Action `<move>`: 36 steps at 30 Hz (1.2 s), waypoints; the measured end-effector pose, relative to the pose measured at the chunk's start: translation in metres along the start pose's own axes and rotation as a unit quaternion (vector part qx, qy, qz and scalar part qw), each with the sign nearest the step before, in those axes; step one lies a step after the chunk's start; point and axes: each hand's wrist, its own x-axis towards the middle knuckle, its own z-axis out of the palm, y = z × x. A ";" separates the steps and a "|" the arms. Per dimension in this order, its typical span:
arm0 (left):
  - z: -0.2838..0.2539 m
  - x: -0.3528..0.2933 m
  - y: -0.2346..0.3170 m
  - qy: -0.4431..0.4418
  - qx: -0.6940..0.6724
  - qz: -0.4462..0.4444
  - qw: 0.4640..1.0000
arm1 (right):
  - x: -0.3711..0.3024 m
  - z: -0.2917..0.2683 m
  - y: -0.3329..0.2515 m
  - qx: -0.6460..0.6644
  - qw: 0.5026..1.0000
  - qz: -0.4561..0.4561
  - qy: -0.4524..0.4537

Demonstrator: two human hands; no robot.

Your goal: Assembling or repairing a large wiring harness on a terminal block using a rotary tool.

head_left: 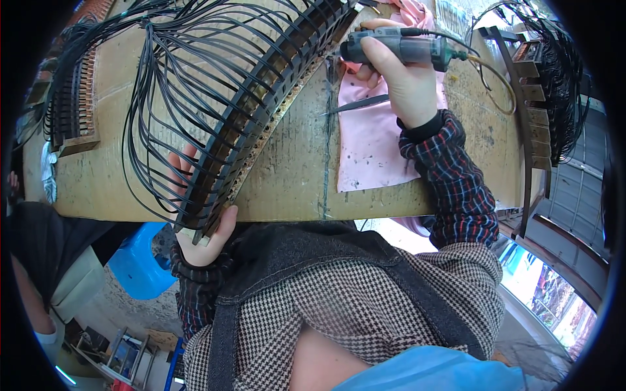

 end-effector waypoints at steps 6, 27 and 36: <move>-0.001 0.000 0.000 -0.002 0.007 -0.010 1.000 | -0.001 0.000 -0.001 -0.002 1.000 0.003 -0.001; 0.001 0.001 0.004 -0.007 0.009 -0.017 1.000 | -0.010 0.006 -0.011 -0.052 0.998 0.008 -0.044; 0.000 0.001 0.002 -0.007 0.009 0.007 1.000 | -0.008 0.004 -0.014 -0.046 0.998 -0.002 -0.036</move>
